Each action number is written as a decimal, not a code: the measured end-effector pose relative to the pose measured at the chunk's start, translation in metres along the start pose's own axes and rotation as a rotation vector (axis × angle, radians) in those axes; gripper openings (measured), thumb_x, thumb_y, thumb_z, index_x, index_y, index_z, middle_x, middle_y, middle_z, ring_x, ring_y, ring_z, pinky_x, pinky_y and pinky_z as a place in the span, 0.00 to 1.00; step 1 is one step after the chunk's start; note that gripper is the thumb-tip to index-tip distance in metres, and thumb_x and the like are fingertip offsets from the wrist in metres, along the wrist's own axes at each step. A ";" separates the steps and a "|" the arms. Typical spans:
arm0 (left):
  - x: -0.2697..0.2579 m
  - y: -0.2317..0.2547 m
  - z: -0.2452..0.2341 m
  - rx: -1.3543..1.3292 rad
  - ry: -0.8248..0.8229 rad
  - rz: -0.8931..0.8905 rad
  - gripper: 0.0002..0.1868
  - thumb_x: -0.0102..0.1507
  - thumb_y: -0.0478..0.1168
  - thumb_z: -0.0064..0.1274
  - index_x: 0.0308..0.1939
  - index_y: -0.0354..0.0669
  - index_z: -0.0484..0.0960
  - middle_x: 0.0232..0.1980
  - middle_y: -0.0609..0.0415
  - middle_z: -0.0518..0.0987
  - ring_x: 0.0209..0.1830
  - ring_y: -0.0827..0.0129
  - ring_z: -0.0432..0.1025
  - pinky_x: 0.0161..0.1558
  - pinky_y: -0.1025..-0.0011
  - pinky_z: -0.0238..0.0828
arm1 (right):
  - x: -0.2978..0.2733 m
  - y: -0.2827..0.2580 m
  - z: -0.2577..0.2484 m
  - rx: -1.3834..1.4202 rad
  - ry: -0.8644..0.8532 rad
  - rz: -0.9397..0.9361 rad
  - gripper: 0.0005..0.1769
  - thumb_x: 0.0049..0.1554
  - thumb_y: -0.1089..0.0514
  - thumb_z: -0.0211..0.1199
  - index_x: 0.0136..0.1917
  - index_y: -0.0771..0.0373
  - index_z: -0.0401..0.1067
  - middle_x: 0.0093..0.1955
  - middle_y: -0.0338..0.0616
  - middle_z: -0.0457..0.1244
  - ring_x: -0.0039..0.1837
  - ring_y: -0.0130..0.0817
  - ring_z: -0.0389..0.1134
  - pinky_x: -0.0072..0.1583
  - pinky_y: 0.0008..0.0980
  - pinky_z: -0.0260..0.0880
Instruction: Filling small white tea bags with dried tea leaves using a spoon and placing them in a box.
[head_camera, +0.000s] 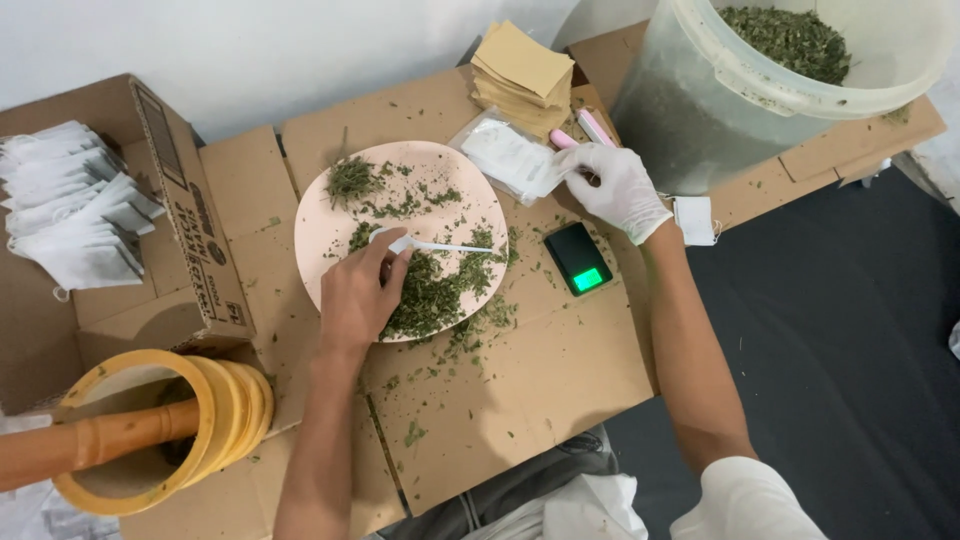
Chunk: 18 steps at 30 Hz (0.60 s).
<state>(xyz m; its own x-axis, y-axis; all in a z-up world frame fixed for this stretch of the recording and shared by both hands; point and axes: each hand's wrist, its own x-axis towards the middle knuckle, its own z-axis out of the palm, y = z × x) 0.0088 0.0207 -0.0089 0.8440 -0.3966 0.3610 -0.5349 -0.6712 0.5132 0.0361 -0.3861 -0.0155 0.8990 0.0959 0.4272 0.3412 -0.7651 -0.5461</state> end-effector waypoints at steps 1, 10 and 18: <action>-0.001 -0.001 0.001 0.000 -0.001 -0.003 0.15 0.76 0.41 0.56 0.66 0.46 0.84 0.36 0.49 0.88 0.30 0.64 0.82 0.29 0.61 0.80 | -0.001 -0.017 -0.007 0.001 -0.003 0.000 0.06 0.64 0.55 0.72 0.50 0.40 0.83 0.55 0.21 0.75 0.60 0.29 0.77 0.67 0.32 0.74; 0.000 0.002 -0.002 0.011 0.005 0.006 0.15 0.76 0.42 0.56 0.66 0.45 0.84 0.37 0.49 0.88 0.30 0.64 0.82 0.30 0.60 0.82 | 0.005 -0.069 -0.022 0.098 0.174 0.188 0.06 0.62 0.59 0.52 0.47 0.57 0.70 0.36 0.49 0.72 0.39 0.48 0.74 0.53 0.46 0.76; 0.004 0.012 -0.004 -0.430 0.109 0.017 0.28 0.69 0.40 0.70 0.70 0.39 0.78 0.51 0.40 0.87 0.51 0.45 0.83 0.51 0.44 0.83 | -0.004 -0.007 0.052 0.501 0.416 0.095 0.28 0.70 0.66 0.62 0.81 0.75 0.63 0.81 0.73 0.57 0.79 0.47 0.60 0.80 0.53 0.60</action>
<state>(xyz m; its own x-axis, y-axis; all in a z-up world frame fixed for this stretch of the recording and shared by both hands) 0.0055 0.0140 0.0018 0.8383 -0.3214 0.4403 -0.5356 -0.3349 0.7752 0.0442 -0.3478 -0.0513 0.7846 -0.2890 0.5485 0.4422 -0.3592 -0.8218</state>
